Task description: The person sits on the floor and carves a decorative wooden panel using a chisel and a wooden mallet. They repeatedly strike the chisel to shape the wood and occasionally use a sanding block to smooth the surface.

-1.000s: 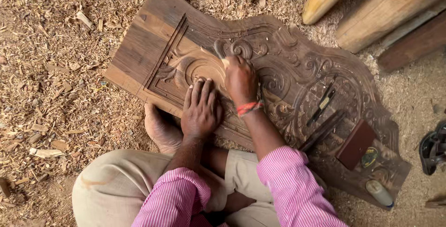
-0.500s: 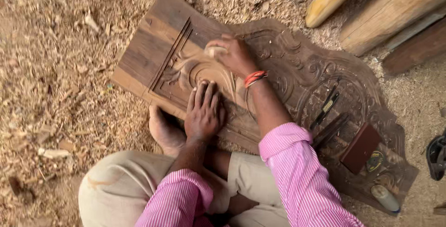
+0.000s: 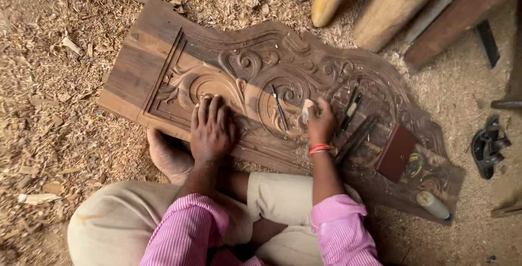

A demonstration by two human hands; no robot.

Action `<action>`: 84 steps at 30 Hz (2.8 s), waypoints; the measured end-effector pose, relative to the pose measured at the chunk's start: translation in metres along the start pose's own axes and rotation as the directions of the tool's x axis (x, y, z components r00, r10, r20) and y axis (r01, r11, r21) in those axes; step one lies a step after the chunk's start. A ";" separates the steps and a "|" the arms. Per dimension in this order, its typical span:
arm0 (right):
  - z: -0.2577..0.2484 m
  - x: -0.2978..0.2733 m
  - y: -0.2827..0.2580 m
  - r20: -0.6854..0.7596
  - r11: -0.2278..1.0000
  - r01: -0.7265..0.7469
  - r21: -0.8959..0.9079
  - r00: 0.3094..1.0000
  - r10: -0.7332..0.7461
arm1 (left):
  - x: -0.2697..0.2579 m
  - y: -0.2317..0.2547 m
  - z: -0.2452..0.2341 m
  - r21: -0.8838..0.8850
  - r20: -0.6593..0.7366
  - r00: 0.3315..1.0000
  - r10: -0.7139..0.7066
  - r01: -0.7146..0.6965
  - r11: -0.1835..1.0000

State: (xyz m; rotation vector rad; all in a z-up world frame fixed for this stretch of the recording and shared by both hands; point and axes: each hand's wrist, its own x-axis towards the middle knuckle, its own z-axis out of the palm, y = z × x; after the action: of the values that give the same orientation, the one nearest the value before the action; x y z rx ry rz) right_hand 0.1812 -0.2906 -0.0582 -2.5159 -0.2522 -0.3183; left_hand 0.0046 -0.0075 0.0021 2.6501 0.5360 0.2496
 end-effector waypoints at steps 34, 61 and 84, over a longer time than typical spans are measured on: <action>-0.062 -0.128 -0.093 0.706 0.721 -0.332 0.608 0.642 -0.299 | -0.108 0.048 0.036 -0.879 0.472 0.877 -0.092 0.476 0.020; -0.093 -0.036 0.173 0.344 0.583 -0.809 -0.078 0.527 0.777 | -0.080 0.041 0.048 -0.888 0.320 0.796 -0.514 0.441 0.131; -0.166 -0.069 0.026 0.510 -0.040 -0.568 0.822 0.704 0.493 | -0.094 0.021 0.037 -0.933 0.299 0.715 -0.632 0.359 -0.035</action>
State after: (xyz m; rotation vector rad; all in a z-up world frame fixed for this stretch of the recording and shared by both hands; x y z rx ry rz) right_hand 0.0938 -0.4139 0.0415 -1.0959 0.4564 0.2464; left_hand -0.0645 -0.0771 -0.0302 0.9682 0.9710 0.4582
